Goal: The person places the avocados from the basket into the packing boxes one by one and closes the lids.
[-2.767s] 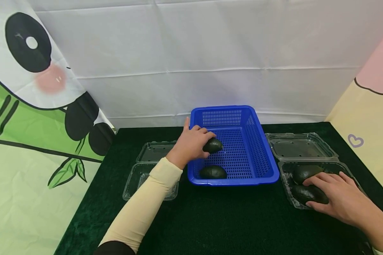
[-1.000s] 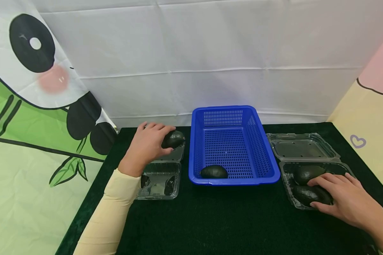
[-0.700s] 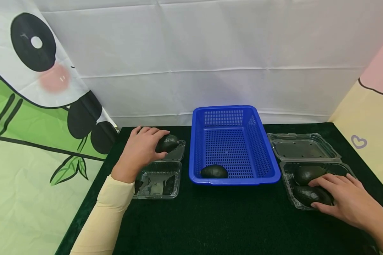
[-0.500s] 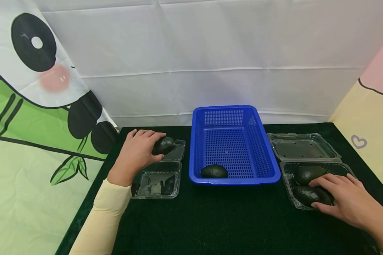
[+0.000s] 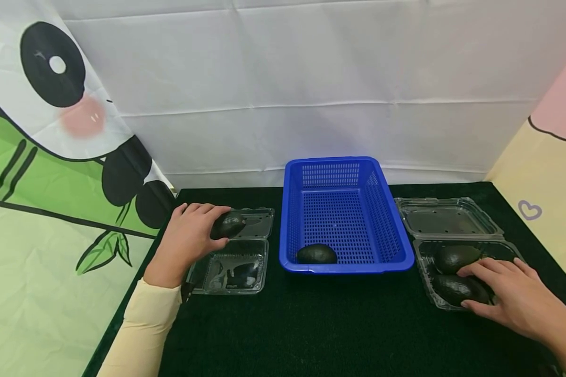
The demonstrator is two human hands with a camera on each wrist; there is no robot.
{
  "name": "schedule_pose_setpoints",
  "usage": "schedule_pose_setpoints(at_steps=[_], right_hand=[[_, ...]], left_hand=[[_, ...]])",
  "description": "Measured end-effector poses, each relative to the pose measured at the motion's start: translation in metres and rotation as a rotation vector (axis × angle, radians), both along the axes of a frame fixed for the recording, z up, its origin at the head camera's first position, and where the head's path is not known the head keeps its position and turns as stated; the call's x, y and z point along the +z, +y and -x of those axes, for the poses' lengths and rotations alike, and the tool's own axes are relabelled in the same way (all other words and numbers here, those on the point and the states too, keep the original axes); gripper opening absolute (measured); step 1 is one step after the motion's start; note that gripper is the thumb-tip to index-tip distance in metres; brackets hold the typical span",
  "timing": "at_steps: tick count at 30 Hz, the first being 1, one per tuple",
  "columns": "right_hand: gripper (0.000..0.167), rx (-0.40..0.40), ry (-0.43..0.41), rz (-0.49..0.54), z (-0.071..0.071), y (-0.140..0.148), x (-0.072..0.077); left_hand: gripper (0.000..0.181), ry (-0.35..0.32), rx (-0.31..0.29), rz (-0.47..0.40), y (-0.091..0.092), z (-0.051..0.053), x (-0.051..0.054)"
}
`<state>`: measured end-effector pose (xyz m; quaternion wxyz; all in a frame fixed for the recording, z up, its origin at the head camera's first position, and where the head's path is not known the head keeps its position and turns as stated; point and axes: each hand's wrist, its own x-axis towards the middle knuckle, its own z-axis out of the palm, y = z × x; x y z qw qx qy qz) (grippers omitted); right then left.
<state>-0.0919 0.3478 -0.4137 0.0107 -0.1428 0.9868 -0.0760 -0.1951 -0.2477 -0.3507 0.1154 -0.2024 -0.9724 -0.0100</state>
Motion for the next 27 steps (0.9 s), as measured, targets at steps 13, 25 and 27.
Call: schedule_pose_setpoints(at_steps=[13,25,27], right_hand=[[0.053,-0.001,-0.004,0.013,-0.001,0.001,0.000],[0.053,0.000,-0.010,0.026,-0.001,0.004,-0.004],[0.053,-0.001,-0.010,0.024,-0.001,0.004,-0.005]], left_hand=[[0.067,-0.025,0.020,-0.032,-0.017,-0.011,-0.008],[0.067,-0.076,0.055,-0.023,-0.024,-0.016,-0.017],[0.067,-0.082,0.058,-0.022,-0.025,-0.016,-0.019]])
